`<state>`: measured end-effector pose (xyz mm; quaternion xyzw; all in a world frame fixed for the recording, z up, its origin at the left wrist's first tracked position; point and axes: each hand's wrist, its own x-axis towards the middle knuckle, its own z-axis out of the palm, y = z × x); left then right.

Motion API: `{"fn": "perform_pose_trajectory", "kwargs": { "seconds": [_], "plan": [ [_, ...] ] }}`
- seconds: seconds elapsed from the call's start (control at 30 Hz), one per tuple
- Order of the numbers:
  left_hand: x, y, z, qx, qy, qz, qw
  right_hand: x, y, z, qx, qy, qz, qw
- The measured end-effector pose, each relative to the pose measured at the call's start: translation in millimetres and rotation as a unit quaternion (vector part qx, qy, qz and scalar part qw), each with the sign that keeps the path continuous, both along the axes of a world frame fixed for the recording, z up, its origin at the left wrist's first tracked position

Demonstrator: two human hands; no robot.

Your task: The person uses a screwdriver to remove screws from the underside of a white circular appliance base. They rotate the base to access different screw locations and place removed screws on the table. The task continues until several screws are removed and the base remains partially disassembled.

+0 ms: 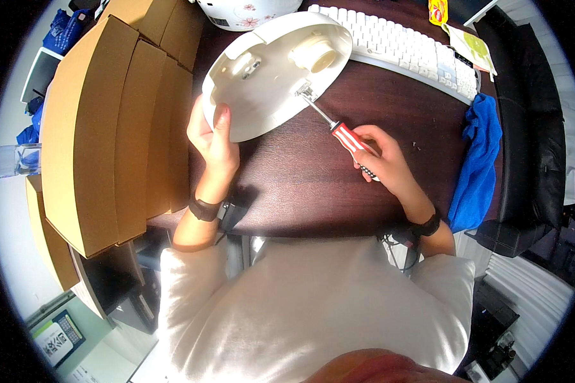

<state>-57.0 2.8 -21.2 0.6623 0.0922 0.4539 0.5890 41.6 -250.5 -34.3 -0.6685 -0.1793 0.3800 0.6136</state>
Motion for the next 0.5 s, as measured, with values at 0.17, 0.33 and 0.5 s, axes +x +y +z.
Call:
{"fn": "perform_pose_trajectory", "kwargs": {
  "seconds": [0.17,0.33,0.5],
  "plan": [
    [-2.6,1.8,0.5,0.008,0.006,-0.005,1.000,1.7,-1.0,3.1,-0.011,0.002,0.016,1.000],
    [-2.5,0.3,2.3,0.001,0.007,-0.011,1.000,-0.4,1.5,-2.2,0.028,0.003,-0.016,0.999],
    [-0.7,-1.0,3.0,-0.004,-0.001,-0.005,1.000,1.8,-1.5,-3.2,0.092,0.008,-0.061,0.994]
  ]
}}
